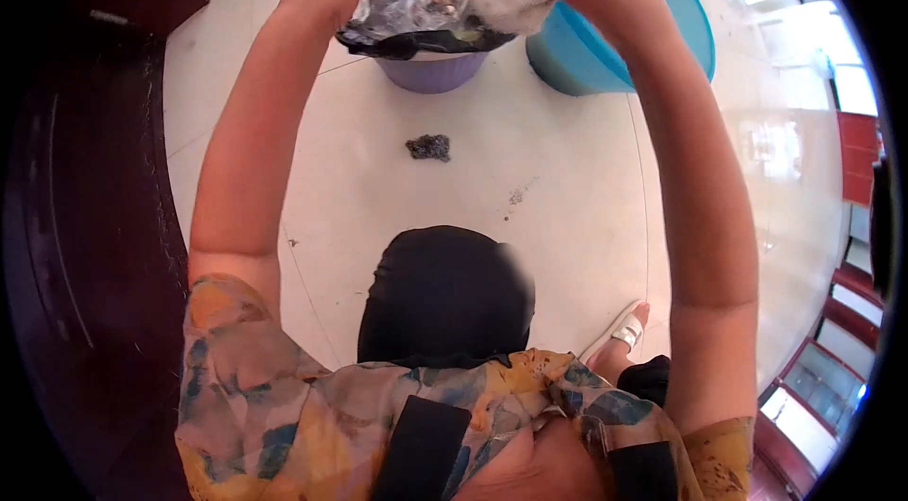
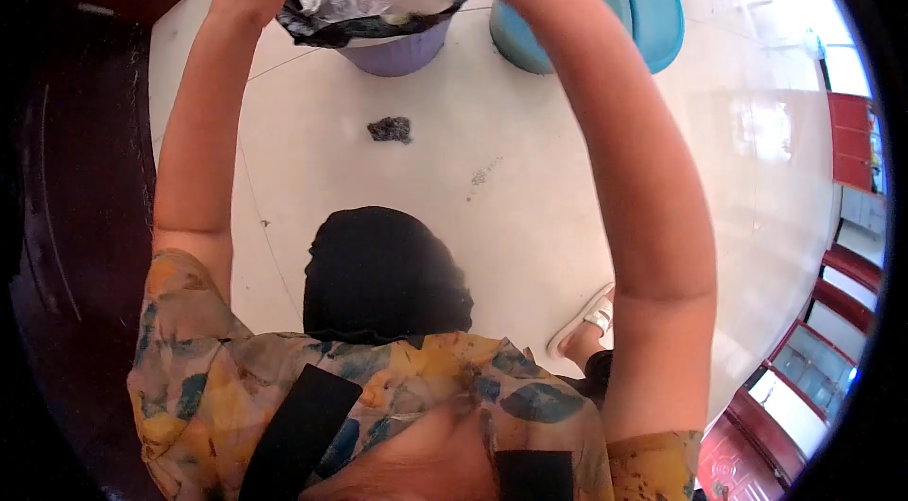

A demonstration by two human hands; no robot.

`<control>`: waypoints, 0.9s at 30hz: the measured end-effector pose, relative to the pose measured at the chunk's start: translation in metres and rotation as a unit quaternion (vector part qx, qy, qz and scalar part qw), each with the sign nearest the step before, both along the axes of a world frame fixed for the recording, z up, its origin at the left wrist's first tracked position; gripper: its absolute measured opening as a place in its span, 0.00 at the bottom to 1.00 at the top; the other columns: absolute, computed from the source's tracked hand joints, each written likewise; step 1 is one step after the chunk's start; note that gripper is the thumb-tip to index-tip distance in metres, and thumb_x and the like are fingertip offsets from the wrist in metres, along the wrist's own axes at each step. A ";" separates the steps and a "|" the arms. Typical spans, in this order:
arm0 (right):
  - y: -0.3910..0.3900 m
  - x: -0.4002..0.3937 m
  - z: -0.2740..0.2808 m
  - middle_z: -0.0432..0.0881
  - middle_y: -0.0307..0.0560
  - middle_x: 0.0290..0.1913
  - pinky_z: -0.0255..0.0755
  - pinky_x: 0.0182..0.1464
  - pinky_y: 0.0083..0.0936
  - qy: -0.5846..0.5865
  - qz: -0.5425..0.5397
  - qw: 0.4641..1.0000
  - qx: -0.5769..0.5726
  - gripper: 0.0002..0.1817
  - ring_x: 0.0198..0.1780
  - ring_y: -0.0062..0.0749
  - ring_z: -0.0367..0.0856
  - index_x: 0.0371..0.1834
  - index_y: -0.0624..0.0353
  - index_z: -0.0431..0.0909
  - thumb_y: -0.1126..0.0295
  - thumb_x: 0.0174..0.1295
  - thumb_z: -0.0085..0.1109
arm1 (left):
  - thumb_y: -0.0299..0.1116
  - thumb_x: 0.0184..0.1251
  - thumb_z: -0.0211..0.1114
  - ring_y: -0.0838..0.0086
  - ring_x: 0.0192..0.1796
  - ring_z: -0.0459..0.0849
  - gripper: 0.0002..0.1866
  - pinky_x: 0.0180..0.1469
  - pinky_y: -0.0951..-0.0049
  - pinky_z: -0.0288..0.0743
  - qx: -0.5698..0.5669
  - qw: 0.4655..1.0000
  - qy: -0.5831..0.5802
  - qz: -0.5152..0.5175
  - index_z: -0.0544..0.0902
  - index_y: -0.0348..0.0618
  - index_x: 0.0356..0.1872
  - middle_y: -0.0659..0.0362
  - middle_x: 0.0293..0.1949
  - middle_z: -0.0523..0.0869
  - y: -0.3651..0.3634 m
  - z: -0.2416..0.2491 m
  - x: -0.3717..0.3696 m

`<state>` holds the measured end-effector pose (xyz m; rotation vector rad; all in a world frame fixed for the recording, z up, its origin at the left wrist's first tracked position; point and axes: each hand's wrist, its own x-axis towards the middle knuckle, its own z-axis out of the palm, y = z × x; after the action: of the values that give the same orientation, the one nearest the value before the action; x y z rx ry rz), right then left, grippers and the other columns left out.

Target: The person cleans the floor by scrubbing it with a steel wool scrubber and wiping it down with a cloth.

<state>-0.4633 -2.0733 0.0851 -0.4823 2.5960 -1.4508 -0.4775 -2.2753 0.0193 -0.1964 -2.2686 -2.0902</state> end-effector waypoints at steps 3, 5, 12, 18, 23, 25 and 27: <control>-0.012 -0.044 -0.015 0.84 0.50 0.39 0.74 0.45 0.28 0.111 0.078 0.990 0.042 0.16 0.41 0.35 0.82 0.44 0.61 0.81 0.71 0.51 0.63 | 0.33 0.68 0.60 0.77 0.40 0.81 0.10 0.41 0.76 0.75 -0.034 0.997 -0.068 0.032 0.77 0.43 0.48 0.62 0.41 0.82 -0.028 0.001 -0.013; -0.021 -0.047 -0.015 0.83 0.53 0.38 0.74 0.45 0.29 0.233 0.100 0.964 0.086 0.15 0.41 0.39 0.82 0.42 0.59 0.81 0.73 0.48 0.63 | 0.34 0.67 0.60 0.76 0.41 0.82 0.12 0.40 0.74 0.75 0.173 0.981 -0.085 0.010 0.77 0.45 0.50 0.62 0.42 0.83 -0.025 0.008 -0.012; -0.030 -0.045 -0.020 0.78 0.51 0.33 0.74 0.43 0.31 0.446 -0.019 0.893 0.065 0.11 0.38 0.47 0.79 0.34 0.57 0.81 0.74 0.45 0.64 | 0.33 0.64 0.61 0.71 0.46 0.82 0.18 0.42 0.68 0.77 0.268 0.947 -0.159 -0.076 0.74 0.51 0.55 0.60 0.48 0.82 -0.027 -0.006 -0.033; -0.031 -0.048 -0.018 0.79 0.52 0.32 0.73 0.41 0.32 0.507 -0.010 0.861 -0.043 0.06 0.38 0.46 0.78 0.31 0.60 0.80 0.76 0.47 0.60 | 0.35 0.68 0.58 0.66 0.56 0.78 0.19 0.52 0.53 0.75 0.244 0.963 -0.105 -0.044 0.71 0.51 0.60 0.59 0.53 0.79 -0.012 0.014 -0.026; -0.030 -0.043 -0.002 0.81 0.52 0.31 0.74 0.43 0.28 0.500 -0.023 0.841 -0.205 0.10 0.35 0.41 0.81 0.33 0.62 0.81 0.79 0.46 0.59 | 0.37 0.70 0.56 0.68 0.56 0.77 0.20 0.54 0.52 0.75 0.291 0.949 -0.071 -0.093 0.70 0.52 0.61 0.59 0.53 0.79 0.000 0.018 -0.020; -0.025 -0.065 -0.018 0.81 0.51 0.30 0.74 0.43 0.27 0.464 -0.039 0.879 -0.109 0.11 0.35 0.39 0.81 0.34 0.63 0.81 0.81 0.44 0.59 | 0.37 0.70 0.55 0.66 0.58 0.76 0.20 0.54 0.52 0.75 0.384 0.890 -0.016 -0.244 0.70 0.52 0.62 0.59 0.56 0.77 0.001 0.017 -0.026; -0.021 -0.065 -0.015 0.81 0.51 0.31 0.74 0.43 0.28 0.486 -0.036 0.862 -0.139 0.14 0.37 0.41 0.82 0.36 0.63 0.80 0.81 0.43 0.59 | 0.43 0.69 0.56 0.61 0.57 0.76 0.22 0.55 0.45 0.71 0.330 0.938 -0.008 -0.108 0.70 0.51 0.62 0.57 0.56 0.77 0.008 0.021 -0.028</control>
<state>-0.5278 -2.0946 0.0702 -1.5125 3.0857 -1.9860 -0.5053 -2.2672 0.0398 -0.4025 -1.4733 -2.8230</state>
